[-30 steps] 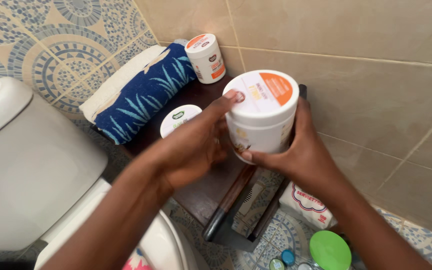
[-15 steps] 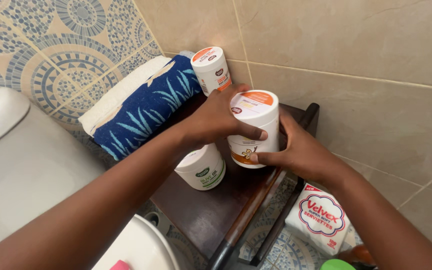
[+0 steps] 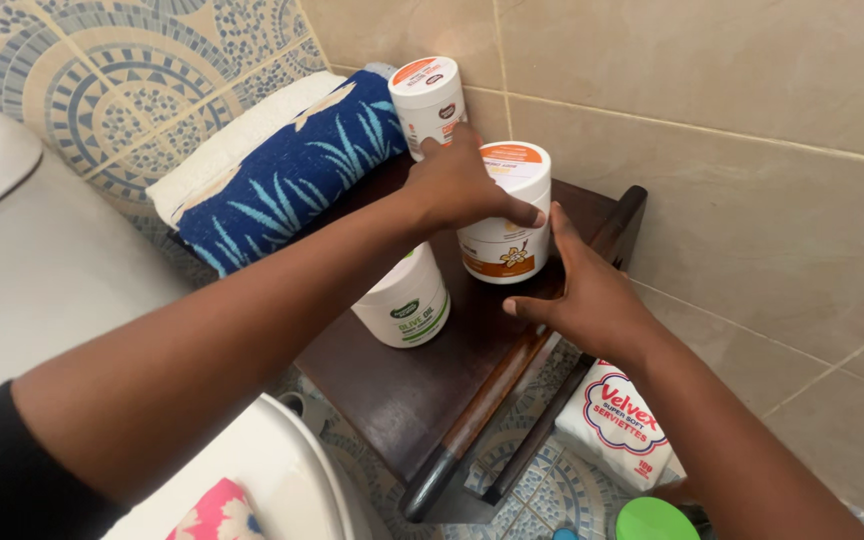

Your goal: The person kneels on the bathroom floor and picks up lotion jars, cream tubs, a tin, and spray bottles one at a time from the floor, arranging them in a group on a small wooden step stool next to the toilet.

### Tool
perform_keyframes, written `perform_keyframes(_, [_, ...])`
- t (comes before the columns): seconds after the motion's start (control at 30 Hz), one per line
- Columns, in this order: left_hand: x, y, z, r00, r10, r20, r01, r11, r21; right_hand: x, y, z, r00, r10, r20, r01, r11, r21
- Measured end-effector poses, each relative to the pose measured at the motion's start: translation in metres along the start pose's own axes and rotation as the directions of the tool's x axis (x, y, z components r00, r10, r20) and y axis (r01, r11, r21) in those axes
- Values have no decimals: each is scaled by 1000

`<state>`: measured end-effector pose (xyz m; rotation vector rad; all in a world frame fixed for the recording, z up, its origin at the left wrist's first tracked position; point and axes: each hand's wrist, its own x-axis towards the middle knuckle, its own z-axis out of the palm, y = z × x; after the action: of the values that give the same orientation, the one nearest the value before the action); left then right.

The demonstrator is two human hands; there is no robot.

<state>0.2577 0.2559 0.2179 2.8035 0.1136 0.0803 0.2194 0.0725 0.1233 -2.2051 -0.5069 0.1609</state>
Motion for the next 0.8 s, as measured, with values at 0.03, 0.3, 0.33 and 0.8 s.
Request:
perform_keyframes(0.03, [1,0,1,1000,8,12,-8,1000,14,-1,1,2,1000,22,-8,-23,999,-41])
perform_keyframes(0.3, [-6,1,10,998,4,68,-9,997,82,-2,2,10,999,-11,-48,5,992,-130])
perform_keyframes(0.33, [-7,2,10,997,0,75,-6,996,85,-3,3,9,998,-20,-59,11,989,-144])
perform_keyframes(0.8, [-1,2,-7,950,177,259,-204,976,81,-5,-3,10,999,33,-29,-36,991,-130])
